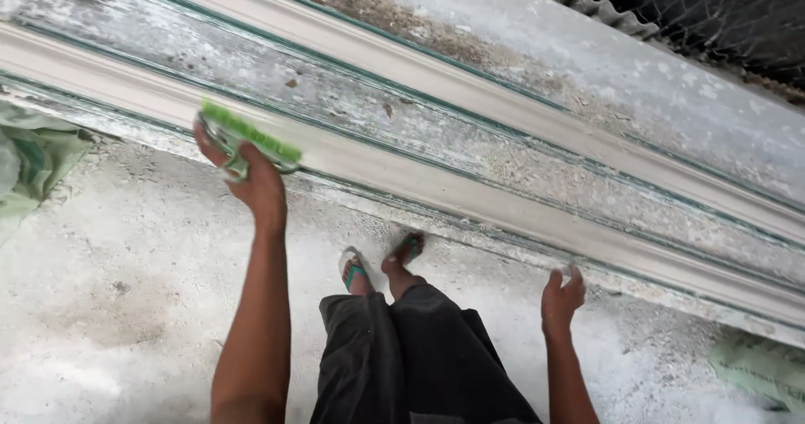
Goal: Clean excess plaster and dust from decorative ceiling cornice molds using a small hand brush.
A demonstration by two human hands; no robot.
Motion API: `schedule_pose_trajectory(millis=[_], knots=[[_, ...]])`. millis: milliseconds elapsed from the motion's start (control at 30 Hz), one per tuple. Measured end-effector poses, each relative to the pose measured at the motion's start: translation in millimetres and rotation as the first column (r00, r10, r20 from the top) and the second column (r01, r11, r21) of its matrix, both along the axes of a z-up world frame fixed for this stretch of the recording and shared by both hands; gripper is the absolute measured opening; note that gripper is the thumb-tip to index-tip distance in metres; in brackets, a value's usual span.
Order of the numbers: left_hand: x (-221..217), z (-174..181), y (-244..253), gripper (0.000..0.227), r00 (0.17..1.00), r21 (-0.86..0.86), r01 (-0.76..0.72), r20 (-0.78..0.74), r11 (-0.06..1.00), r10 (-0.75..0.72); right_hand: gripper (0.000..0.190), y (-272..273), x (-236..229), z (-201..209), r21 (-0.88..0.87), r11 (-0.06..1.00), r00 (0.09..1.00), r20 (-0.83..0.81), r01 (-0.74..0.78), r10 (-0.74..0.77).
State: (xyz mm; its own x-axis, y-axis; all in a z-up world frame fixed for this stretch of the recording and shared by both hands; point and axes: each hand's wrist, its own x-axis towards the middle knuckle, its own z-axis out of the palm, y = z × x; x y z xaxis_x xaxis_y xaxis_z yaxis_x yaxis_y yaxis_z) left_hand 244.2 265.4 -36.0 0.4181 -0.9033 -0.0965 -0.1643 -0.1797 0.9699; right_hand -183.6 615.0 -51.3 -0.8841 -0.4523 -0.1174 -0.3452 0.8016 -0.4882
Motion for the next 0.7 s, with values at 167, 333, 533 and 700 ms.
schedule_pose_trajectory(millis=[167,333,533,700], knots=[[-175,-22,96,0.074,0.803,0.143,0.590,-0.203,0.795,-0.560,0.070,37,-3,-117,-0.195,0.824,0.716,0.624,0.532,-0.314],[-171,78,93,0.065,0.577,0.191,0.812,-0.397,0.551,-0.713,0.081,-26,28,-29,-0.095,0.638,0.241,0.960,0.764,-0.146],[43,88,-1,0.054,0.914,-0.071,0.362,-0.168,0.930,-0.368,0.073,-13,50,18,-0.114,0.649,0.241,0.964,0.752,-0.110],[40,-79,44,0.082,0.842,-0.742,0.113,-0.281,0.660,-0.460,0.075,-22,68,12,-0.017,0.682,0.164,0.975,0.731,-0.151]])
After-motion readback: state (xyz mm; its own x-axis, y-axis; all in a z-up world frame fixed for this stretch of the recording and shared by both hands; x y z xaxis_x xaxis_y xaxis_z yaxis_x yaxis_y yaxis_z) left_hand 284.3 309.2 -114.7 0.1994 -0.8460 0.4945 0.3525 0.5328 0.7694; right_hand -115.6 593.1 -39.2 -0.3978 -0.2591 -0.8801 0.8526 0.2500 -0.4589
